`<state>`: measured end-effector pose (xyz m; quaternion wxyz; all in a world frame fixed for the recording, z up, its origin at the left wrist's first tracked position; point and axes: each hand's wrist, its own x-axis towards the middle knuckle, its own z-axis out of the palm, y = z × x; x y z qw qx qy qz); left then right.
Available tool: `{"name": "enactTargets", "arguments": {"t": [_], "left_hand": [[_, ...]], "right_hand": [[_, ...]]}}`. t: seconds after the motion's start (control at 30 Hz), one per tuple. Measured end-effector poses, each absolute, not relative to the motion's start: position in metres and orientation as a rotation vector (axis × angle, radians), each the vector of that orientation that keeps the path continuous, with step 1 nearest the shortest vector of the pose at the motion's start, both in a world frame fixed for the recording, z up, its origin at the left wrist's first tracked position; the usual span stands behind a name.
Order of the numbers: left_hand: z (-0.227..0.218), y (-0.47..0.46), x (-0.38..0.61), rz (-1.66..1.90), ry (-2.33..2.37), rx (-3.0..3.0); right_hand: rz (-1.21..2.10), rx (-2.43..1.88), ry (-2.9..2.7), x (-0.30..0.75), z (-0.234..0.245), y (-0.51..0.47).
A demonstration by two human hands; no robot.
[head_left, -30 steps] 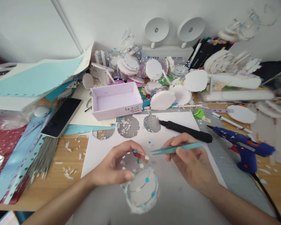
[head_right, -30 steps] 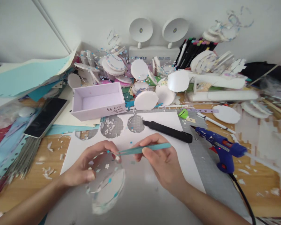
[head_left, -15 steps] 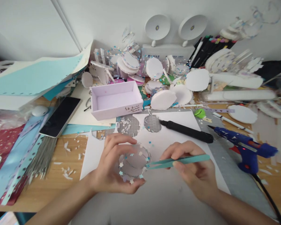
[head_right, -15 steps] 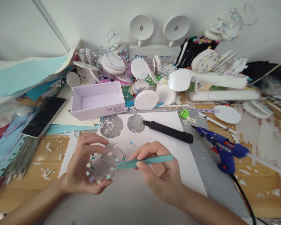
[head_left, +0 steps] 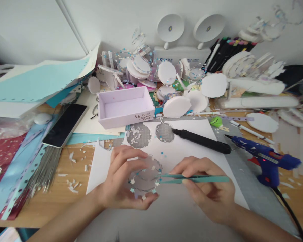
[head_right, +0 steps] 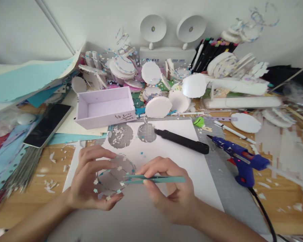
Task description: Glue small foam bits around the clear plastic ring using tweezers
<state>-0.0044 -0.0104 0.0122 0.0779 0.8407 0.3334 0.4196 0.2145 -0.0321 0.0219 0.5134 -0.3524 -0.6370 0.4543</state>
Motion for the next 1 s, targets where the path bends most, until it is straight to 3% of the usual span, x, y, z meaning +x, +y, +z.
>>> {"name": "enactTargets", "arguments": {"t": [0.43,0.73,0.83,0.9,1.0], "left_hand": [[0.012,-0.010,-0.005,1.242,1.020,2.457],[0.007,-0.002,-0.010,0.807,0.955,2.380],[0.018,-0.010,-0.015,0.839,1.004,2.304],[0.030,-0.026,-0.017,0.900,0.910,2.192],[0.045,-0.063,-0.012,0.567,0.377,2.015]], "right_hand": [[1.067,-0.844,-1.498,0.216,0.021,-0.031],[1.273,-0.983,-0.867,0.223,0.000,-0.004],[1.395,-0.951,-0.743,0.224,-0.004,0.006],[1.434,-0.935,-0.712,0.225,-0.006,0.010],[1.424,-0.925,-0.709,0.226,-0.009,0.012]]}}
